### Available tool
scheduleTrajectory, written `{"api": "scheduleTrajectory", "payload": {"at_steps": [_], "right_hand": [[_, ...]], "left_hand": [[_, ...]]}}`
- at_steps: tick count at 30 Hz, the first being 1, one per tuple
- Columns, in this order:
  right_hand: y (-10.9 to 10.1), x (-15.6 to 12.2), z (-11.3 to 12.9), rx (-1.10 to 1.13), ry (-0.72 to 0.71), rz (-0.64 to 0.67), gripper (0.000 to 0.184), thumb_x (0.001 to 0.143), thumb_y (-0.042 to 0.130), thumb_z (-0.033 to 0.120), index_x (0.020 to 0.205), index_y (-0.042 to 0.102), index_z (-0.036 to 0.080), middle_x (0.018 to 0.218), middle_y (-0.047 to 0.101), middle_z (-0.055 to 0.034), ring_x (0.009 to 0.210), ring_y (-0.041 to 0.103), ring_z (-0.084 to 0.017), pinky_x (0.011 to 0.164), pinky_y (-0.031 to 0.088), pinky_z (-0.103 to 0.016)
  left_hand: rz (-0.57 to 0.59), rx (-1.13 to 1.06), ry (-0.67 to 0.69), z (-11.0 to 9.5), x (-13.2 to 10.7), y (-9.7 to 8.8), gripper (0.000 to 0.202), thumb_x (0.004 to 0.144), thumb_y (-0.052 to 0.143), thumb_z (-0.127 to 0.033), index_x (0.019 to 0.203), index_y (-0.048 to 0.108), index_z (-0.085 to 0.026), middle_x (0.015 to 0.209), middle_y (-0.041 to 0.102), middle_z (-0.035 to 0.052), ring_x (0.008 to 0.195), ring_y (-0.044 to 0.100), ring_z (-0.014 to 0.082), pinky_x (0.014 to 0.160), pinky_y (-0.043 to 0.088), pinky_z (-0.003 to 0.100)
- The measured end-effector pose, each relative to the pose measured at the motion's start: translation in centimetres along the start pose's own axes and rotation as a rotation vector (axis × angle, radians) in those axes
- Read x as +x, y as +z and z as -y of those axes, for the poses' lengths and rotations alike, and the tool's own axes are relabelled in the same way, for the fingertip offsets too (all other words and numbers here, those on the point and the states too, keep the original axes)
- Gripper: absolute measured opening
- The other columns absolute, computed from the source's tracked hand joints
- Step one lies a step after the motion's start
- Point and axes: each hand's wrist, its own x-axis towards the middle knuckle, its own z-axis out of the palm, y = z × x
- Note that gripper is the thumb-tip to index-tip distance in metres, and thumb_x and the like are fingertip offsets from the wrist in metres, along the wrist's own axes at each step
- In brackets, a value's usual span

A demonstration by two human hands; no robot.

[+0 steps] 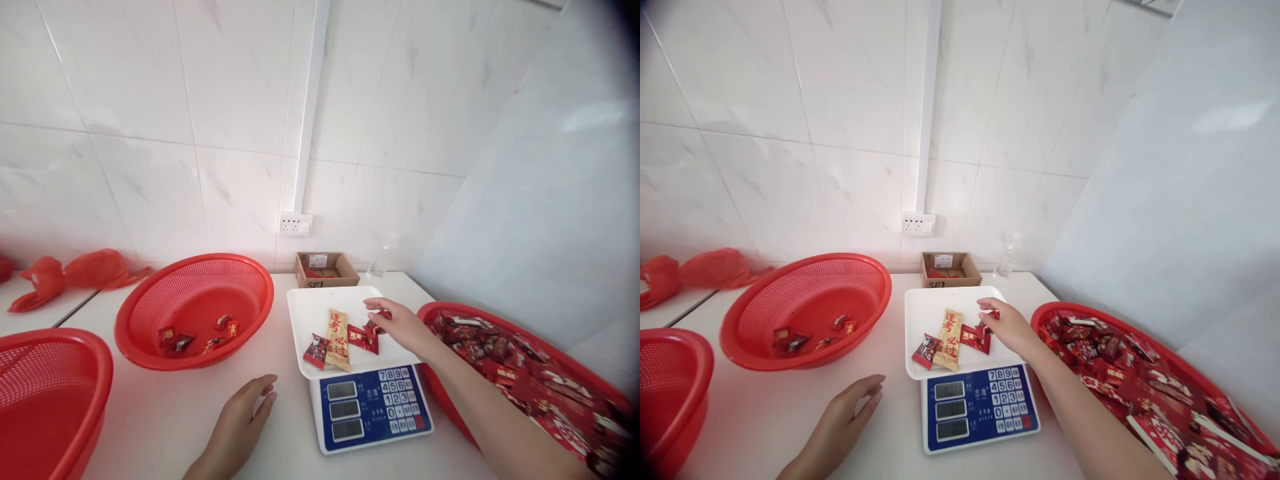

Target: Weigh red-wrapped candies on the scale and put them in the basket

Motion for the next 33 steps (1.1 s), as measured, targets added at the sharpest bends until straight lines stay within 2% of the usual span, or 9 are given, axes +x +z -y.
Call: {"api": "scheduleTrajectory", "payload": {"at_steps": [3,7,9,12,15,18,21,28,33], "right_hand": [[1.1,-0.4,0.9,0.021,-0.085,0.087,0.034,0.078,0.05,0.026,0.111,0.058,0.022,0.114,0.061,-0.0059,0.098,0.059,-0.02,0.088,0.046,-0.035],[2.6,-1.4,1.4,-0.252,-0.207,0.087,0.037,0.08,0.047,0.026,0.115,0.058,0.02,0.124,0.055,-0.0073,0.117,0.046,-0.023,0.101,0.035,-0.039],[3.3,-2.2,1.6,-0.371,-0.238,0.081,0.043,0.083,0.046,0.033,0.125,0.052,0.022,0.136,0.043,-0.0075,0.129,0.031,-0.024,0.107,0.026,-0.041],[4.4,-3.3,2.2,-0.438,-0.212,0.198,0.057,0.083,0.044,0.052,0.135,0.038,0.03,0.148,0.022,-0.0024,0.137,0.007,-0.026,0.109,0.013,-0.05],[5.9,-4.1,3.0,-0.468,-0.179,0.297,0.064,0.08,0.038,0.065,0.137,0.033,0.035,0.151,0.009,0.0002,0.136,-0.003,-0.028,0.105,0.004,-0.059],[7.5,-4.0,3.4,-0.52,-0.15,0.295,0.064,0.081,0.034,0.067,0.136,0.034,0.035,0.151,0.008,-0.0026,0.136,-0.005,-0.03,0.102,-0.001,-0.063],[8.4,-2.8,3.2,-0.595,-0.133,0.246,0.053,0.087,0.029,0.056,0.134,0.038,0.033,0.15,0.014,-0.0041,0.136,0.001,-0.029,0.1,0.001,-0.066],[7.9,0.7,1.9,-0.624,-0.137,0.129,0.044,0.089,0.03,0.033,0.131,0.043,0.029,0.145,0.029,-0.0014,0.135,0.015,-0.026,0.102,0.011,-0.064],[7.8,0.4,2.5,-0.586,-0.18,0.085,0.046,0.088,0.03,0.052,0.128,0.046,0.035,0.142,0.035,-0.0011,0.136,0.013,-0.027,0.101,0.003,-0.065]], "left_hand": [[-0.003,-0.003,0.004,0.0,0.0,0.0,0.031,0.086,0.043,-0.035,0.111,0.059,-0.025,0.106,0.067,0.0027,0.096,0.063,0.0168,0.083,0.051,0.026],[-0.004,-0.008,-0.002,0.0,0.0,-0.1,0.032,0.086,0.042,-0.035,0.111,0.059,-0.024,0.105,0.068,0.0031,0.096,0.063,0.0172,0.081,0.052,0.026],[-0.005,-0.012,0.002,0.0,0.0,-0.1,0.031,0.086,0.042,-0.034,0.111,0.059,-0.023,0.106,0.067,0.0034,0.096,0.063,0.0173,0.082,0.051,0.027],[-0.003,-0.024,0.011,0.1,0.0,0.0,0.031,0.086,0.043,-0.033,0.111,0.059,-0.024,0.107,0.067,0.0034,0.096,0.063,0.0171,0.083,0.051,0.027],[0.006,-0.032,0.013,0.2,-0.1,0.1,0.031,0.087,0.043,-0.034,0.111,0.059,-0.024,0.106,0.067,0.0034,0.097,0.063,0.0169,0.082,0.051,0.027],[0.004,-0.045,0.014,0.1,-0.1,0.0,0.031,0.087,0.043,-0.035,0.111,0.059,-0.024,0.106,0.067,0.0032,0.096,0.063,0.0168,0.083,0.05,0.027],[0.0,-0.046,0.011,-0.1,-0.1,-0.1,0.031,0.087,0.043,-0.036,0.111,0.059,-0.024,0.106,0.067,0.0032,0.096,0.063,0.0169,0.083,0.05,0.026],[-0.017,-0.035,0.029,-0.3,-0.2,-0.3,0.03,0.087,0.044,-0.035,0.109,0.061,-0.024,0.102,0.068,0.0025,0.093,0.063,0.0167,0.08,0.05,0.024],[-0.033,-0.027,0.048,0.0,-0.1,-0.1,0.03,0.086,0.044,-0.035,0.109,0.061,-0.024,0.1,0.069,0.0029,0.092,0.063,0.0169,0.08,0.05,0.024]]}}
